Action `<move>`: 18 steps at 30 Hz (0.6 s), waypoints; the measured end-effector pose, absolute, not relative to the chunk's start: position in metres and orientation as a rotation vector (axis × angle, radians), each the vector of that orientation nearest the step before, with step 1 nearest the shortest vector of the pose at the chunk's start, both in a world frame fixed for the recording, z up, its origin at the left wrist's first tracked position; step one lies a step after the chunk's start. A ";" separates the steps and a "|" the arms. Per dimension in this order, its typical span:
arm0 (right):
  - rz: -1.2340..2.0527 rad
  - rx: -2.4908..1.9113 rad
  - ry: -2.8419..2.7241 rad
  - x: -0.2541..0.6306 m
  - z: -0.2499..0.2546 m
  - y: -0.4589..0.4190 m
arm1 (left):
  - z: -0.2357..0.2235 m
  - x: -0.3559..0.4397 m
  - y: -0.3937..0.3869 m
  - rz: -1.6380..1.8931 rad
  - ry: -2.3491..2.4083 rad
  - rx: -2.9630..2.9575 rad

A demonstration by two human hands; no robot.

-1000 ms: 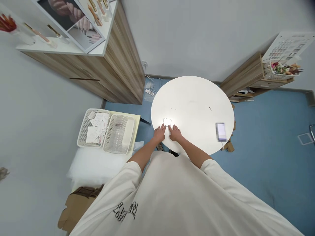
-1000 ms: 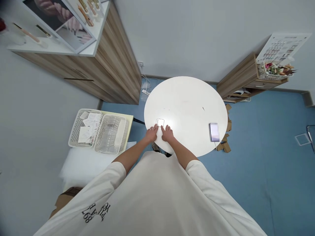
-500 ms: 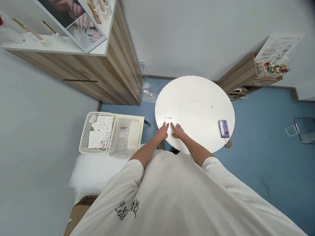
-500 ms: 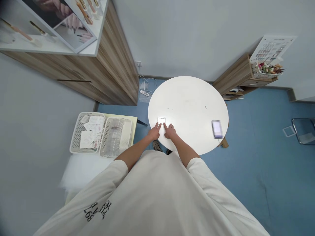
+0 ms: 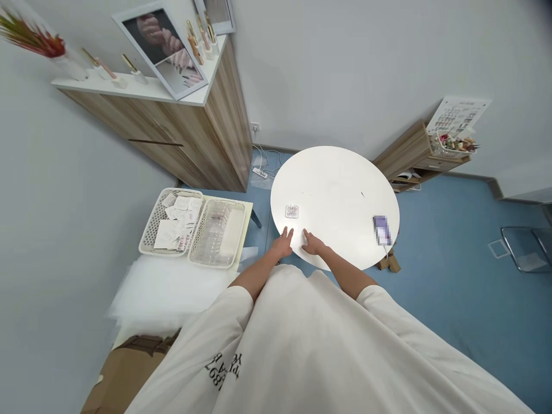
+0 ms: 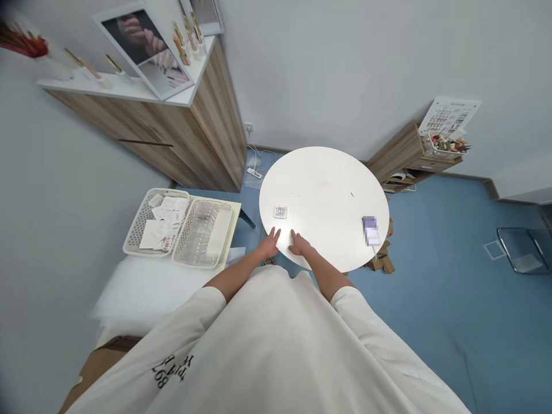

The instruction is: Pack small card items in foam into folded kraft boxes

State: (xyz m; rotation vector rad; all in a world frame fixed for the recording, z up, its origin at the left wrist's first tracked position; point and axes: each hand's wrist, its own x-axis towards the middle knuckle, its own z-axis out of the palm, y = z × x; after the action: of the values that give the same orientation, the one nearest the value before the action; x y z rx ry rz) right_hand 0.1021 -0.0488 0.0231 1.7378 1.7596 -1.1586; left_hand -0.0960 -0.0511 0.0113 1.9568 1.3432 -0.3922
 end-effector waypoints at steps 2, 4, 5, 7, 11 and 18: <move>-1.172 1.745 1.785 0.109 0.023 -0.065 | 0.013 -0.091 -0.068 -0.368 1.364 1.947; -1.168 1.765 1.835 0.118 0.023 -0.082 | 0.015 -0.085 -0.086 -0.327 1.399 1.946; -1.156 1.777 1.867 0.123 0.023 -0.090 | 0.016 -0.082 -0.096 -0.307 1.422 1.946; -1.123 1.800 1.924 0.134 0.025 -0.108 | 0.017 -0.076 -0.117 -0.277 1.471 1.941; -1.077 1.818 2.011 0.148 0.028 -0.141 | 0.017 -0.065 -0.159 -0.228 1.547 1.907; -1.089 1.671 2.162 0.131 0.027 -0.190 | 0.017 -0.078 -0.235 -0.193 1.661 1.810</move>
State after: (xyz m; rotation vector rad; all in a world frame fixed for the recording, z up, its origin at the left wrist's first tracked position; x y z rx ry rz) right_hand 0.1315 -0.1903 0.0274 1.6705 2.1621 -1.0894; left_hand -0.0777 -0.2351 0.0174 1.8102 1.6611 -0.1935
